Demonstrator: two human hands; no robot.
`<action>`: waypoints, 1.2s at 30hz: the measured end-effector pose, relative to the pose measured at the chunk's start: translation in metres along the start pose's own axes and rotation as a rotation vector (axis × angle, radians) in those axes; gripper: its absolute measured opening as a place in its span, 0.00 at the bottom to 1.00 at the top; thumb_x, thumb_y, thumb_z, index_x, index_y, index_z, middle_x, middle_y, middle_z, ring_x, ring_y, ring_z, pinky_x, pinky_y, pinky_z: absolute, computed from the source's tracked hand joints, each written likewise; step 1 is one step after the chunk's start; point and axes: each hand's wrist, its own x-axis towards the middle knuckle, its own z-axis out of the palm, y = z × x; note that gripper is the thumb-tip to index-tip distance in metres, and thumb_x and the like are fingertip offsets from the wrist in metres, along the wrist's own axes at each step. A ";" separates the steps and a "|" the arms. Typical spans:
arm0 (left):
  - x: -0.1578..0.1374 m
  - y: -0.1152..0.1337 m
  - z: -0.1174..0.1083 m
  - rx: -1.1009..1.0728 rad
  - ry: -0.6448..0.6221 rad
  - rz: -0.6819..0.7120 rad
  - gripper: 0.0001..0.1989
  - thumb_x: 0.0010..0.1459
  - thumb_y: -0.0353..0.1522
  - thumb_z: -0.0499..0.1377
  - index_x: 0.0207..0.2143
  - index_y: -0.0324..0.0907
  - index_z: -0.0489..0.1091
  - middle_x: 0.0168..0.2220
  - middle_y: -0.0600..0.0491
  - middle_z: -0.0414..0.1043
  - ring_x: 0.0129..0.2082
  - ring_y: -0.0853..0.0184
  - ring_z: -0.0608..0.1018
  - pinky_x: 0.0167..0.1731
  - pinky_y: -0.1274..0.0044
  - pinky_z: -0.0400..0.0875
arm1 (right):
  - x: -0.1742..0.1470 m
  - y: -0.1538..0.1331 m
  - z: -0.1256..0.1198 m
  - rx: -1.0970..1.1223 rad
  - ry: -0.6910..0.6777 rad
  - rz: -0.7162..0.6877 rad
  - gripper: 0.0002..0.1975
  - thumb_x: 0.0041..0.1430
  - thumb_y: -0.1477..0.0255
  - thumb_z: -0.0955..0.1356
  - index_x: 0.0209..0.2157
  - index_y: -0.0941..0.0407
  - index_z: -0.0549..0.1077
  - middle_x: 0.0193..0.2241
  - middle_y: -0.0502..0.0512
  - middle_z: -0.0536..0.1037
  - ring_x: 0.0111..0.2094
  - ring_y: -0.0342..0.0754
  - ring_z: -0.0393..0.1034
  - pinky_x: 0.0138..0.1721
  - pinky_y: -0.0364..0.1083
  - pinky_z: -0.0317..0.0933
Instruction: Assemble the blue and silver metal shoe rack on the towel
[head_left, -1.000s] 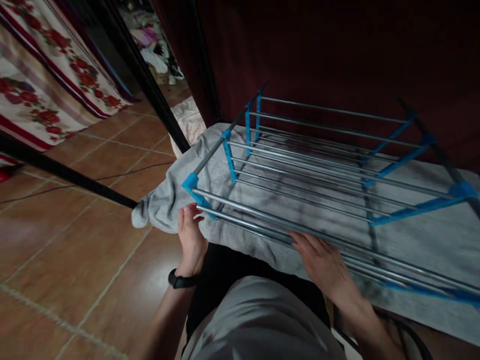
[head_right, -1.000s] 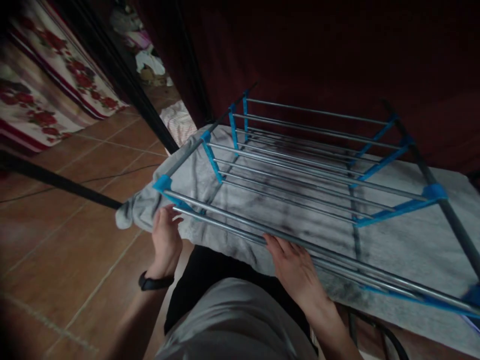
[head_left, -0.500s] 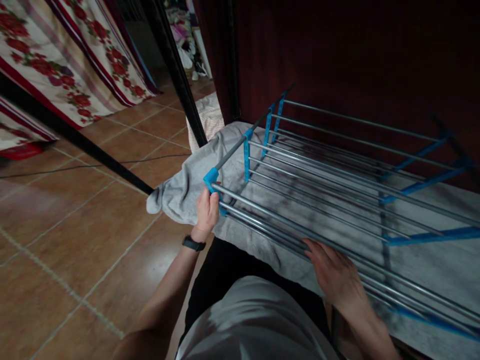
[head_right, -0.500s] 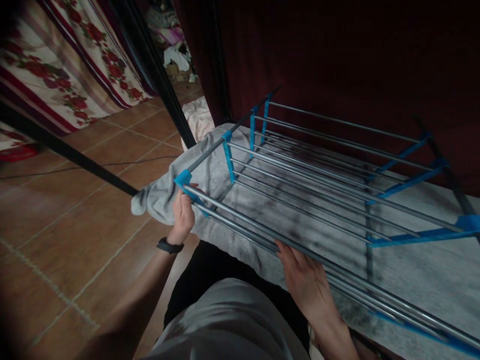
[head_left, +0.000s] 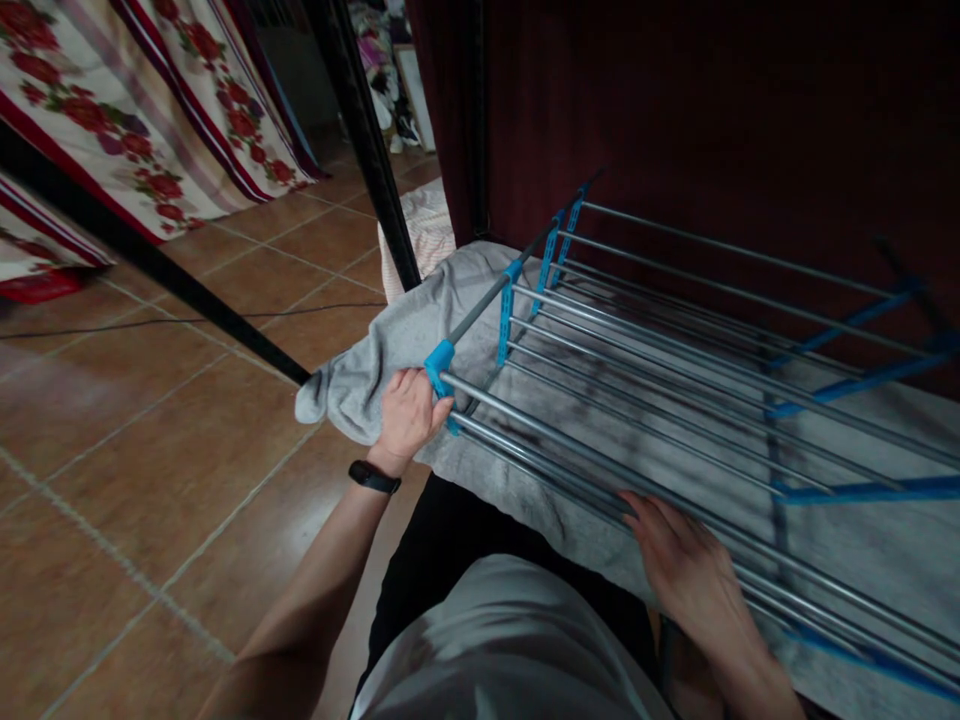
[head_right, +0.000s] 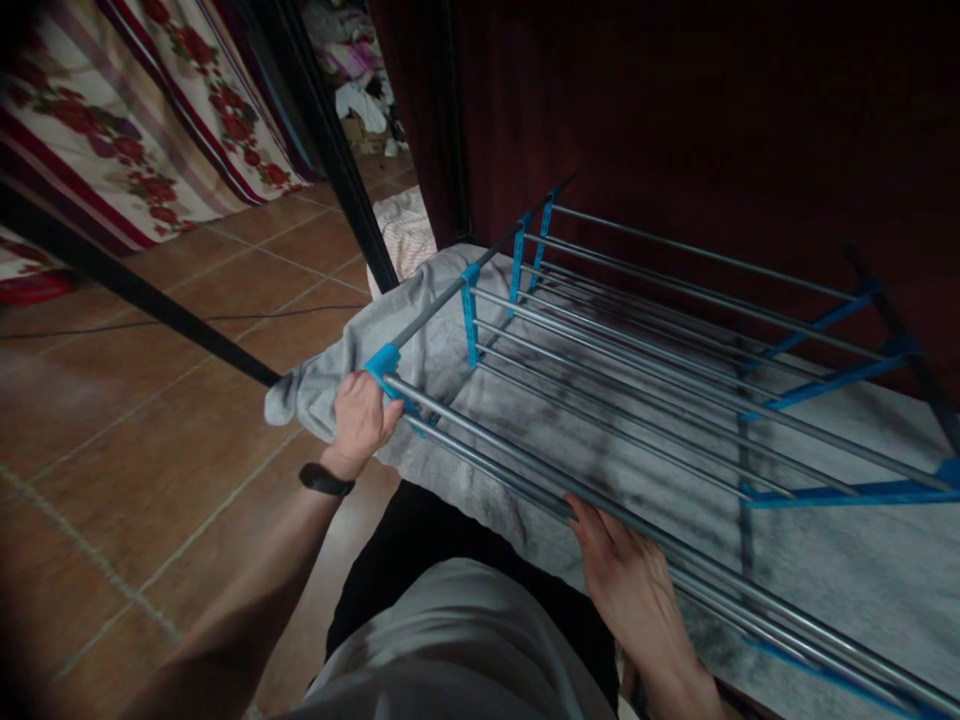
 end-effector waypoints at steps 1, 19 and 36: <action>0.000 0.000 -0.001 0.014 -0.002 0.021 0.20 0.65 0.44 0.44 0.39 0.39 0.67 0.34 0.43 0.70 0.36 0.54 0.72 0.39 0.64 0.65 | -0.002 0.002 0.001 -0.002 -0.003 -0.005 0.16 0.71 0.70 0.59 0.55 0.57 0.68 0.43 0.58 0.79 0.38 0.49 0.75 0.42 0.48 0.64; -0.001 0.003 0.007 -0.240 -0.024 -0.011 0.11 0.64 0.38 0.48 0.40 0.42 0.64 0.36 0.45 0.71 0.39 0.56 0.74 0.43 0.65 0.68 | -0.010 0.011 0.006 -0.020 -0.016 -0.011 0.19 0.70 0.68 0.58 0.58 0.56 0.66 0.45 0.59 0.79 0.42 0.51 0.75 0.43 0.49 0.66; 0.005 0.008 0.001 -0.220 0.020 0.015 0.12 0.65 0.39 0.48 0.33 0.42 0.65 0.26 0.48 0.66 0.30 0.58 0.72 0.35 0.66 0.65 | 0.132 -0.107 -0.002 0.059 -0.218 -0.058 0.20 0.70 0.72 0.57 0.61 0.60 0.60 0.53 0.64 0.72 0.49 0.51 0.71 0.49 0.47 0.66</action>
